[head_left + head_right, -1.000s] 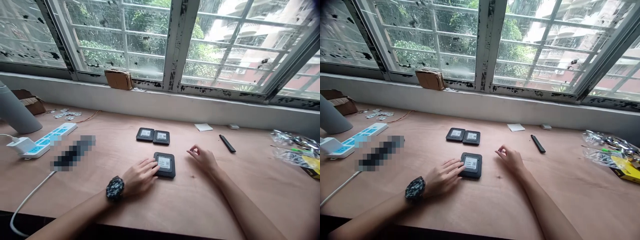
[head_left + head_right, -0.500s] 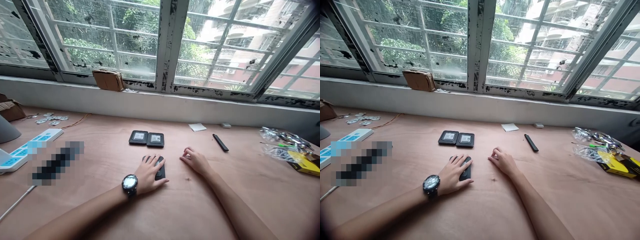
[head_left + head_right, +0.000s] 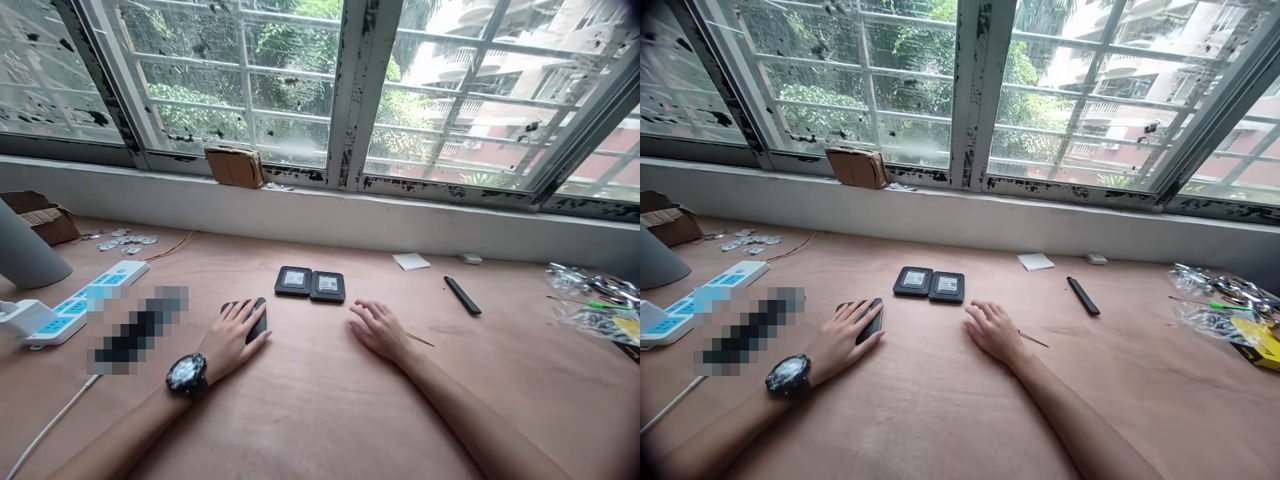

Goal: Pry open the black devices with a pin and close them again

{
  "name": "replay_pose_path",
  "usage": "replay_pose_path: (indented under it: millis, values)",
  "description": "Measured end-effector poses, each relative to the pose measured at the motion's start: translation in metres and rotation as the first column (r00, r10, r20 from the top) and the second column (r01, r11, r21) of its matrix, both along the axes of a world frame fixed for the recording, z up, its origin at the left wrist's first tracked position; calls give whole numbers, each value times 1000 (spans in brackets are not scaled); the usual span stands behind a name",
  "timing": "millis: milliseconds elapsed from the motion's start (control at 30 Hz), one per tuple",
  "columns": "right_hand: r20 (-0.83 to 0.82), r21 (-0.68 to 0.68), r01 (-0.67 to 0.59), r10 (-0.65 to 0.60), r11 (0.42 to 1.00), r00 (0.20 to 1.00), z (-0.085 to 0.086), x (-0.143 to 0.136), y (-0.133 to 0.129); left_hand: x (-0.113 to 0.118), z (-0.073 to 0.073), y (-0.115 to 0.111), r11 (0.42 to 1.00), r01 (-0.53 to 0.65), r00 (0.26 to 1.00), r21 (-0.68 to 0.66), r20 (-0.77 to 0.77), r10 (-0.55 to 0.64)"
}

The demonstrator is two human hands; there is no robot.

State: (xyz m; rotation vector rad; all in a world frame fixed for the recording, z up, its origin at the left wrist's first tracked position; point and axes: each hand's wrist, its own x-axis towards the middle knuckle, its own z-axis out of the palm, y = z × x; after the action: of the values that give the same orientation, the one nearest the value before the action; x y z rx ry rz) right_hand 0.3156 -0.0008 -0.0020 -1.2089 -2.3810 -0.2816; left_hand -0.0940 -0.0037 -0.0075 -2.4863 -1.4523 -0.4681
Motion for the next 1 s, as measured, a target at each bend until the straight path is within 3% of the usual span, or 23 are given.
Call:
replay_pose_path:
  millis: [133,267,367,467,633,800,900,1000]
  values:
    - [-75,-46,-42,38,998,996,-2,-42,25,-13,-5,44,997,-76,997,-32,5,76]
    - [-91,-173,-83,68,981,994,-6,-55,37,-13,4,90,998,-23,999,-67,29,25]
    - [-83,-221,-51,33,974,996,-7,-48,24,-6,8,118,997,20,999,-72,29,-18]
    - [-84,-238,-6,-15,971,996,-4,-40,-6,0,7,136,993,65,998,-97,14,-64]
    - [-93,-327,5,-38,945,995,5,-31,-74,12,4,148,977,144,988,-156,-25,-150]
    - [-46,-378,12,-31,926,998,10,-34,-134,39,4,145,967,202,977,-157,-35,-210]
    - [-8,-358,11,-15,934,1000,12,-36,-148,60,6,139,959,239,970,-151,-17,-244]
    - [4,-276,-37,39,960,999,19,-26,-132,79,10,136,946,284,958,-155,2,-288]
